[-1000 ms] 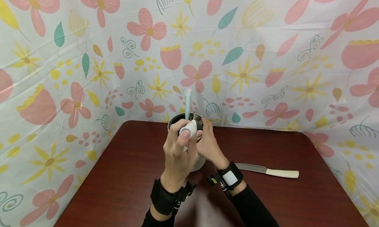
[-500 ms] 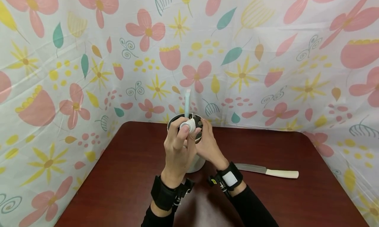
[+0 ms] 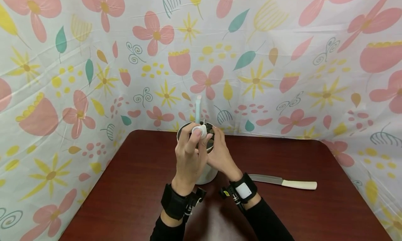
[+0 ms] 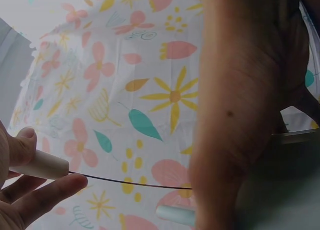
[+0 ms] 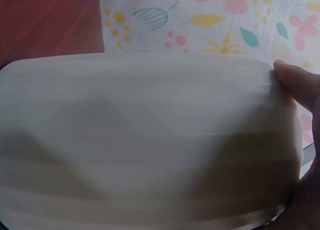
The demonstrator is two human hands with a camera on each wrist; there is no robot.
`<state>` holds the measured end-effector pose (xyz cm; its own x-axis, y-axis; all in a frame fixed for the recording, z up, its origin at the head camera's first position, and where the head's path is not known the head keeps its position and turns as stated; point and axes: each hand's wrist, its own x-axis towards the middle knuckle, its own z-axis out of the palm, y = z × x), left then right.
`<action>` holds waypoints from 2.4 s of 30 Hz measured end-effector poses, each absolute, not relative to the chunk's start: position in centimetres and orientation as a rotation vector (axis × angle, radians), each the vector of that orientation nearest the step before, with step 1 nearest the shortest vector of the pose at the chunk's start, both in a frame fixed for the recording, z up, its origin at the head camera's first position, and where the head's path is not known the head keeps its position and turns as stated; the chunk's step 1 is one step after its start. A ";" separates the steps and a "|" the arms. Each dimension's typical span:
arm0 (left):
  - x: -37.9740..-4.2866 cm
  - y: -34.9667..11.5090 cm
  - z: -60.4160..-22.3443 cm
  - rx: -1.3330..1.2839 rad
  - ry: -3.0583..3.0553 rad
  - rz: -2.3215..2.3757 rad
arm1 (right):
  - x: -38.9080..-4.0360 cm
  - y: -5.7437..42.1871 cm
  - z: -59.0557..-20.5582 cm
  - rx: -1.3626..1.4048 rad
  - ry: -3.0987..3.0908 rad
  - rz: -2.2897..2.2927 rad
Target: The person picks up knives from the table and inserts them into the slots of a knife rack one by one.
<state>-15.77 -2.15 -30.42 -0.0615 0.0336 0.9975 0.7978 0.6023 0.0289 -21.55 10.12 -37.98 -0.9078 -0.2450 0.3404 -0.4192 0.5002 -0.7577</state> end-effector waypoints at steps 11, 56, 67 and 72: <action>-17.0 -1.9 -31.1 -0.713 -1.568 -0.736 | -21.4 10.3 -38.1 0.610 -2.541 1.389; -19.3 -2.3 -29.3 -0.807 -1.626 -0.750 | -21.4 10.5 -38.1 0.579 -2.545 1.470; -19.6 -2.4 -28.8 -0.841 -1.672 -0.755 | -21.1 10.5 -38.6 0.628 -2.503 1.480; -20.0 -2.5 -28.6 -0.859 -1.689 -0.766 | -21.2 10.5 -38.6 0.644 -2.479 1.454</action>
<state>-19.97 -2.45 -28.59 -0.1986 0.1724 0.9648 0.8391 0.5385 0.0765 -21.19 10.48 -38.63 -0.8860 -0.2680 0.3783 -0.4610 0.4227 -0.7803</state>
